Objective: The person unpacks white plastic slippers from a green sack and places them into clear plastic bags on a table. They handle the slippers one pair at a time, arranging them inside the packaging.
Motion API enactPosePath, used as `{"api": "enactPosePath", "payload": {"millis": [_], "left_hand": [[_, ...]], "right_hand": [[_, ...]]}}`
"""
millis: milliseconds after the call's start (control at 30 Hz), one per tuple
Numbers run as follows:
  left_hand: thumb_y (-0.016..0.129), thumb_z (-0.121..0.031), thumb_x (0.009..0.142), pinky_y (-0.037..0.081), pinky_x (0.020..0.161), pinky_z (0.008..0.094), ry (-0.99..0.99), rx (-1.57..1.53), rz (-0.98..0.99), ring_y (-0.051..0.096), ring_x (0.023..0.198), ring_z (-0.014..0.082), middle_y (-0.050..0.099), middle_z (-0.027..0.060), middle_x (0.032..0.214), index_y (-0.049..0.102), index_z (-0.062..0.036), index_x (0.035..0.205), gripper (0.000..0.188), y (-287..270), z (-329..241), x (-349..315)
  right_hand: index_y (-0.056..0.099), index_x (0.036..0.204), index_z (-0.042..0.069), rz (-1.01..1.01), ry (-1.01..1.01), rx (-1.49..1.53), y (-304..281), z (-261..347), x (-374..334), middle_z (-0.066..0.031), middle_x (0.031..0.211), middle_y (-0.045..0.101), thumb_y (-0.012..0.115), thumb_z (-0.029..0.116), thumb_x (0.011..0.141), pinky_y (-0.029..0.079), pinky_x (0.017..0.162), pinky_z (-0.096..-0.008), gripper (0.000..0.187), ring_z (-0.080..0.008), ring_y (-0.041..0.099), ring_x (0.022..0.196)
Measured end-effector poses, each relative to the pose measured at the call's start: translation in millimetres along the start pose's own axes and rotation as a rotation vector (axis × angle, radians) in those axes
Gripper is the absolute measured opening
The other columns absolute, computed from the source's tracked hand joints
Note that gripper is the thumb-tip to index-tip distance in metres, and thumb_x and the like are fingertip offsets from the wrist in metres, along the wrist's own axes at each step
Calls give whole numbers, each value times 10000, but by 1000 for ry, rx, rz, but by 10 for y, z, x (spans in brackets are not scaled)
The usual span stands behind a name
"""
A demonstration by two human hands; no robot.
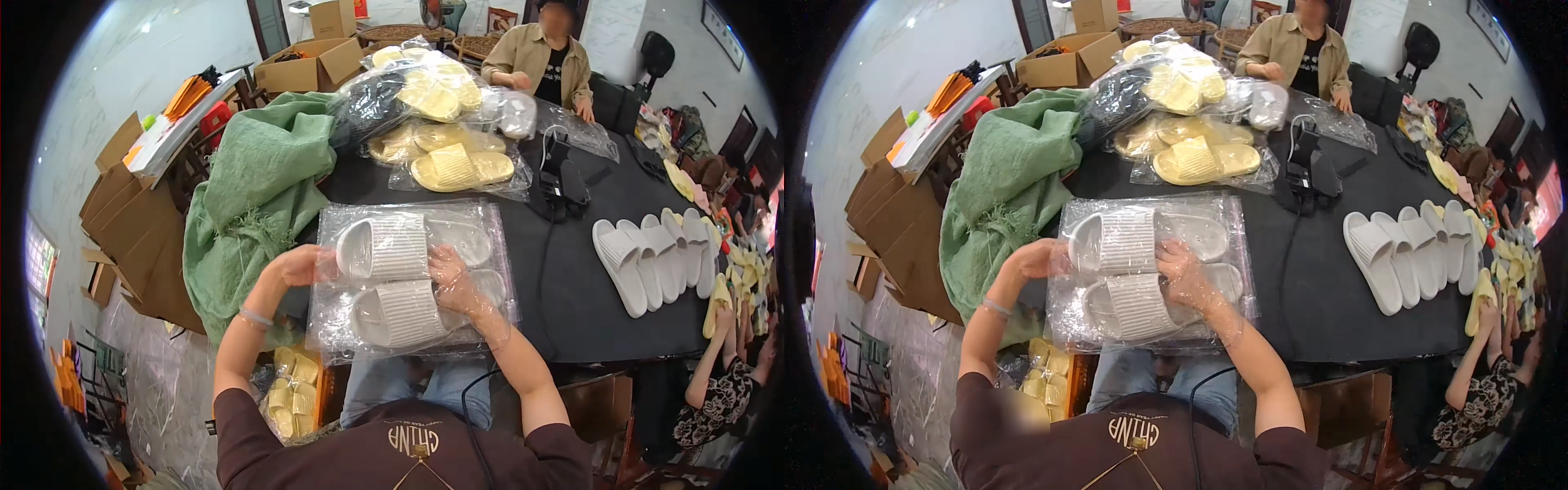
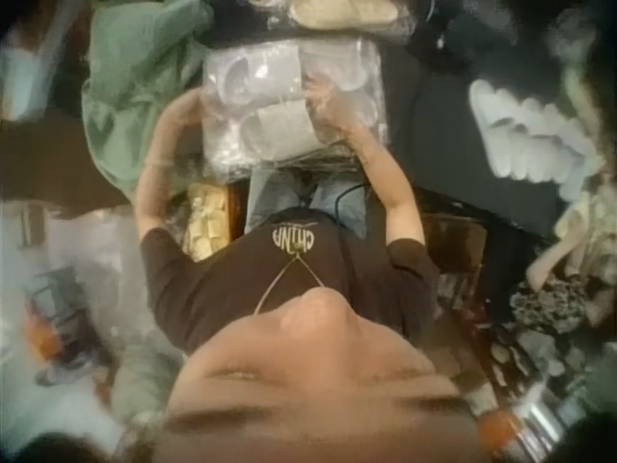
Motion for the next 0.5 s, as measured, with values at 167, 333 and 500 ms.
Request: {"api": "enactPosePath", "payload": {"millis": [167, 333, 500], "left_hand": [[699, -205, 849, 467, 659, 223, 293, 374, -355, 579, 744, 83, 642, 6, 843, 642, -2, 995, 256, -678, -422, 83], [718, -115, 797, 490, 634, 256, 724, 726, -799, 619, 687, 114, 675, 68, 769, 654, -2, 885, 157, -550, -557, 247], [665, -62, 808, 504, 714, 312, 742, 960, -913, 650, 780, 207, 667, 110, 855, 640, -4, 992, 195, -676, -333, 415]], "right_hand": [[639, 999, 38, 57, 32, -123, 1, -30, -63, -122, 1045, 636, 596, 52, 640, 356, 1003, -475, 362, -331, 521, 1109], [630, 985, 30, 20, 85, -212, 4, -79, 39, -110, 988, 634, 608, 74, 656, 363, 991, -459, 332, -314, 536, 1074], [625, 861, 66, 192, 294, -273, 235, -315, -19, -149, 863, 640, 614, 180, 772, 359, 992, -450, 146, -322, 579, 993]]}}
Point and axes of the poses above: each hand's wrist, its own x-axis towards the middle knuckle, its own y-axis out of the palm, z = x × y, the point moved 6 cm from there along x, towards the middle knuckle
